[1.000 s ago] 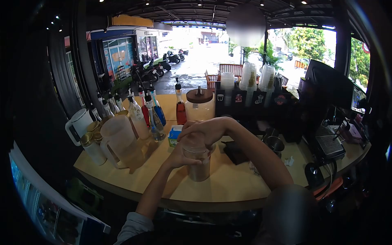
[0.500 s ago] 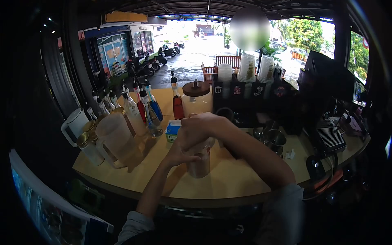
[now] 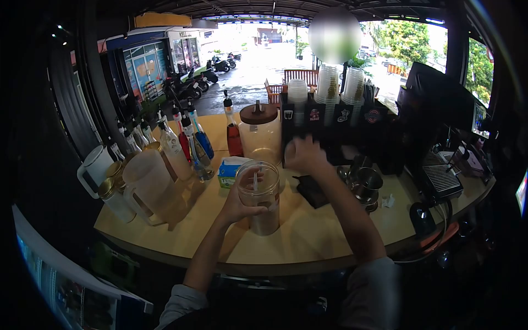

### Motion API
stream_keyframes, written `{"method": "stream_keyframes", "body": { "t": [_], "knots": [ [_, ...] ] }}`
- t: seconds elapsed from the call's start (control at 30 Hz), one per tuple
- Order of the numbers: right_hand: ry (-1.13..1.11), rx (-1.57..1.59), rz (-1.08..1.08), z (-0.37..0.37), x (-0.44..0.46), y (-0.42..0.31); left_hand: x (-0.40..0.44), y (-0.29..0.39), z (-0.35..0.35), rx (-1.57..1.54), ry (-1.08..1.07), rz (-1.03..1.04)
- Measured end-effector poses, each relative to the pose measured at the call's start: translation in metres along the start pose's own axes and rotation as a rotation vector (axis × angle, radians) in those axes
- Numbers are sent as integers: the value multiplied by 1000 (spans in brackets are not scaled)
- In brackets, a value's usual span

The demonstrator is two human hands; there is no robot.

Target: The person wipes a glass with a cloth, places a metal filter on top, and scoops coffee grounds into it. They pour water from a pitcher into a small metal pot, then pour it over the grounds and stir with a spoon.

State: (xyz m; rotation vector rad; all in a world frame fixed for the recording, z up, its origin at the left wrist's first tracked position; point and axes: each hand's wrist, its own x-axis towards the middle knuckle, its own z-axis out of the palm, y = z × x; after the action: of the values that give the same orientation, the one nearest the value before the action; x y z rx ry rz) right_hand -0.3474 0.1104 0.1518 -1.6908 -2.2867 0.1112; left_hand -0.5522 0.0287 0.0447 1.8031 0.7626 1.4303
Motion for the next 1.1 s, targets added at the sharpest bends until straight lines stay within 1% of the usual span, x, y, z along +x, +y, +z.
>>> {"method": "stream_keyframes", "body": {
  "t": [0.03,0.07,0.1,0.13,0.17,0.23,0.27,0.3,0.37,0.43,0.47,0.5,0.53,0.57,0.6,0.63,0.7,0.73,0.77,0.83,0.87,0.9,0.97,1.03,1.1],
  "knots": [
    [-131,2,-11,23,0,12,-1,-4,2,-44,42,35],
    [-181,-32,-28,55,0,20,-4,-7,4,-43,46,41],
    [-381,-27,-28,79,5,31,-10,-12,8,-32,61,47],
    [-456,50,-40,102,7,39,-15,-15,10,-21,77,50],
    [-455,47,-43,128,7,46,-20,-14,12,-21,81,52],
    [-337,101,-261,165,5,53,-28,-8,16,-52,63,-95],
    [-333,130,-329,172,8,58,-28,-8,15,-52,62,-98],
    [-336,134,-327,160,3,54,-28,-9,14,-12,62,-108],
    [-226,247,-236,102,-13,35,-27,-15,11,23,56,-126],
    [160,336,-401,69,-8,31,-19,-27,10,178,165,-53],
    [181,417,-366,35,-14,16,-14,-21,13,189,207,-36],
    [201,497,-331,0,-27,-3,-10,-23,16,183,204,-42],
    [194,495,-323,-25,-42,-16,-6,-27,20,164,275,-18],
    [217,531,-397,-46,-57,-28,-3,-33,22,147,347,5],
    [239,566,-470,-53,-64,-35,2,-36,19,293,327,79],
    [233,567,-464,-50,-66,-38,3,-38,21,289,326,71],
    [210,405,-889,-43,-69,-44,3,-39,27,325,309,102],
    [114,377,-922,-35,-65,-44,1,-40,28,324,305,99],
    [116,379,-917,-31,-63,-43,0,-40,29,357,293,128],
    [-100,89,-904,-25,-60,-43,-3,-40,30,392,274,156],
    [-96,-19,-906,-19,-58,-43,-5,-39,31,414,261,206],
    [-94,-15,-902,-12,-58,-44,-6,-38,32,434,248,255],
    [91,-345,-1017,3,-57,-46,-9,-37,35,422,263,262],
    [94,-363,-1010,8,-57,-52,-9,-38,35,410,287,269],
    [36,-377,-944,8,-59,-53,-11,-40,35,429,286,256]
  ]
}}
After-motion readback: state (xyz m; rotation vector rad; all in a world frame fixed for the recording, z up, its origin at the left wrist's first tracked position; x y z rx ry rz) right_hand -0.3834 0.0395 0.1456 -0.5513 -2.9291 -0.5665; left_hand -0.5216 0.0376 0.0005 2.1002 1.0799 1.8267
